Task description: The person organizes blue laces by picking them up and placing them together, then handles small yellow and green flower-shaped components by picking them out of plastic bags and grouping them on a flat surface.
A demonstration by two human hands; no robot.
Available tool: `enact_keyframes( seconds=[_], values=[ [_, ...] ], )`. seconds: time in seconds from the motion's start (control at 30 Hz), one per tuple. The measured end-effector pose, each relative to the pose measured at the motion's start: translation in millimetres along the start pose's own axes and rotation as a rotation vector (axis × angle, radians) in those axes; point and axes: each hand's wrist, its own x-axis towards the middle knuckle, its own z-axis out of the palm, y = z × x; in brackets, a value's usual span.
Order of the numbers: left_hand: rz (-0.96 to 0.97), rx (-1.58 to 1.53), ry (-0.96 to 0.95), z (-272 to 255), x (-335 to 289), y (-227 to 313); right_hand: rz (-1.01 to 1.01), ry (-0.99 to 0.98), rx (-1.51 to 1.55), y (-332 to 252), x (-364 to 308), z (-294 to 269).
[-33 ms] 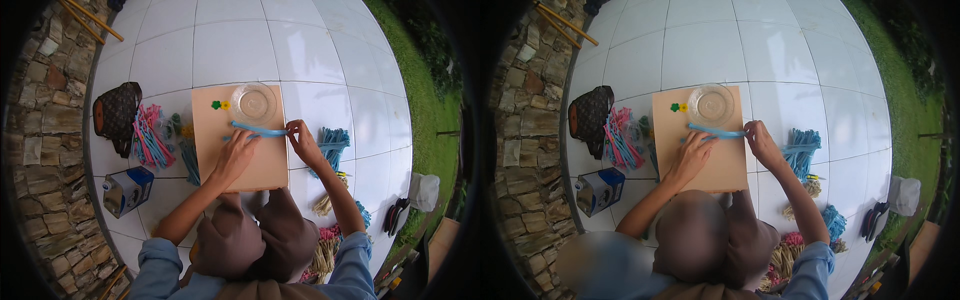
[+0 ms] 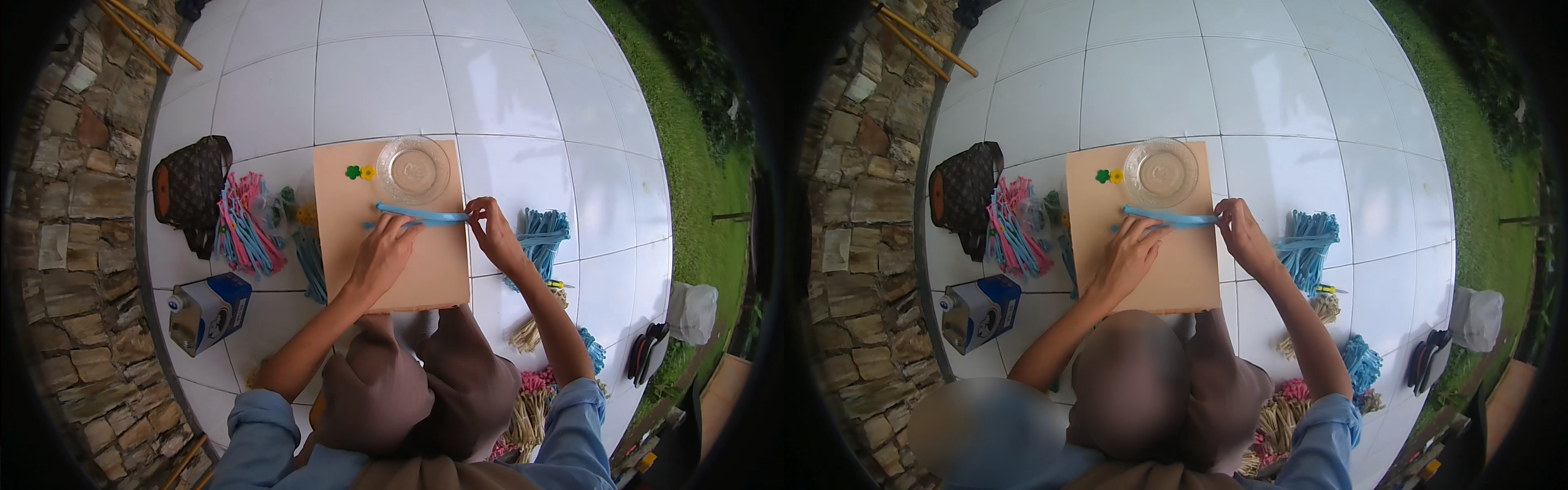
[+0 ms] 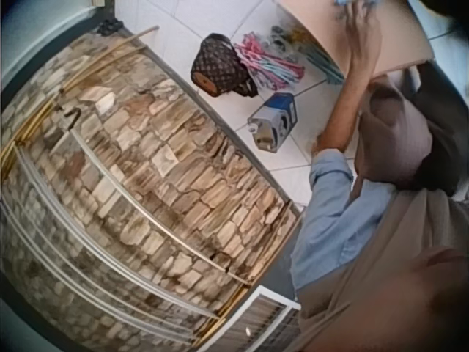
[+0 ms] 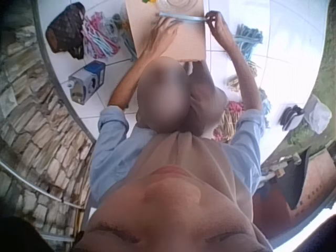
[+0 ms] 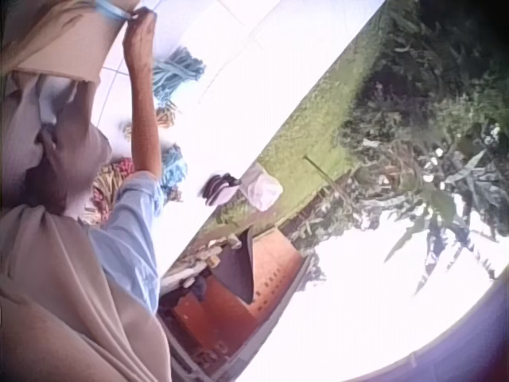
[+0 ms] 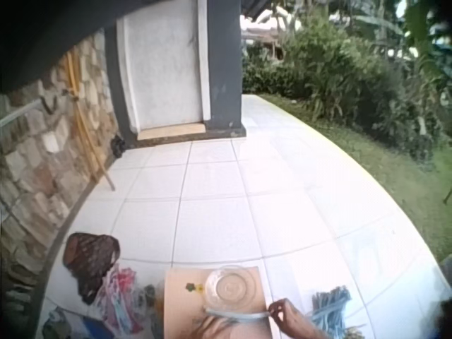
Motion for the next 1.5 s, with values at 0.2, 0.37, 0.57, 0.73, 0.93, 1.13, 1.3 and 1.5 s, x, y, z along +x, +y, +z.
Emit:
enact_keyframes(
  seconds=[0.2,0.37,0.57,0.73,0.93,1.13,1.3,1.5],
  values=[
    [0.075,-0.127,0.174,-27,-10,10,0.042,0.066,0.061,-49,-16,-27],
    [0.141,-0.208,0.376,-102,2,51,0.011,0.209,-0.035,-140,-8,-87],
    [0.414,-0.176,0.295,-166,34,116,-0.091,0.304,0.02,-209,1,-118],
    [0.295,-0.319,0.034,-163,41,116,0.023,0.259,0.439,-202,-6,-111],
    [0.172,-0.616,0.036,-143,33,91,0.295,-0.001,0.702,-182,-32,-99],
    [0.067,-0.701,0.001,-141,28,86,0.157,0.088,0.678,-197,-31,-102],
    [0.529,-0.056,0.285,-153,32,123,0.287,0.355,0.854,-205,-23,-101],
    [0.664,-0.169,0.148,-131,32,122,0.344,0.385,1.051,-205,-19,-79]
  ],
)
